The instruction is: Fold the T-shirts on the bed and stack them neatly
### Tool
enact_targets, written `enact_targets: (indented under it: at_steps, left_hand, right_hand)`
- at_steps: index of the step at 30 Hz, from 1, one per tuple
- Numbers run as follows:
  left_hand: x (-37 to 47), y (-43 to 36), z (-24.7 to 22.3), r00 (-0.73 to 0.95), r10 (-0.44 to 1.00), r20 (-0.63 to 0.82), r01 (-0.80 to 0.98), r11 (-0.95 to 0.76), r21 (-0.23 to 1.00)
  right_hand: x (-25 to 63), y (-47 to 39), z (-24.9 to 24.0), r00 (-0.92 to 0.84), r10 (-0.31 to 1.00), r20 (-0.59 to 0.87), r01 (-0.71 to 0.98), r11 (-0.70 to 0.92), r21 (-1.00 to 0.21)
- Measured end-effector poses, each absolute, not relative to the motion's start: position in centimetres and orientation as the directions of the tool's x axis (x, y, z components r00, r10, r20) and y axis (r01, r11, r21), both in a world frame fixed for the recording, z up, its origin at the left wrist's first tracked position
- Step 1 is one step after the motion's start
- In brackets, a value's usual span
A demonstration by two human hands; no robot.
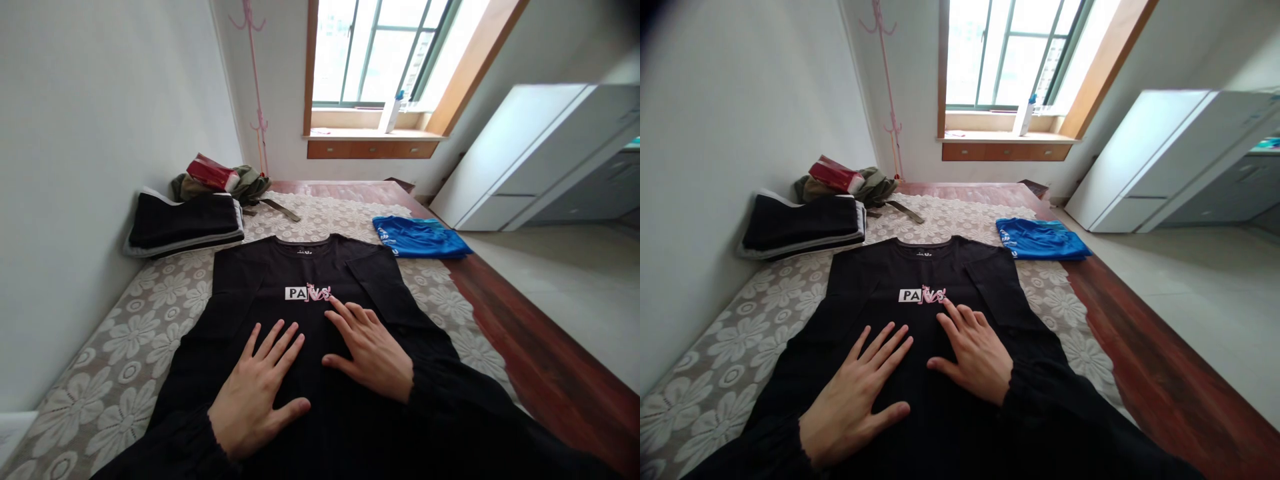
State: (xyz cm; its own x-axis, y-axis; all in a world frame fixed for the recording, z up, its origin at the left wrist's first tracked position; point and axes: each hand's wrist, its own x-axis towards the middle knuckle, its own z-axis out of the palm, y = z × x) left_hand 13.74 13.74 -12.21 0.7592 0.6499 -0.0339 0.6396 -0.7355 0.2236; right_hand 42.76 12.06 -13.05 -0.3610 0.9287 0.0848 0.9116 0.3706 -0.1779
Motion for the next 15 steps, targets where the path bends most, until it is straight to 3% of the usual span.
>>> enact_targets:
  at_steps: [6, 15]
  left_hand:
    - [13.9, 13.8, -12.0, 0.757, 0.652, -0.042, 0.642, -0.731, 0.23]
    - [13.6, 13.8, -12.5, 0.764, 0.644, 0.018, 0.628, -0.751, 0.205]
  right_hand:
    - [42.4, 13.3, -13.2, -0.308, 0.939, 0.151, 0.927, 0.332, -0.173]
    - [43.1, 13.5, -13.4, -0.477, 0.868, 0.137, 0.839, 0.496, -0.222]
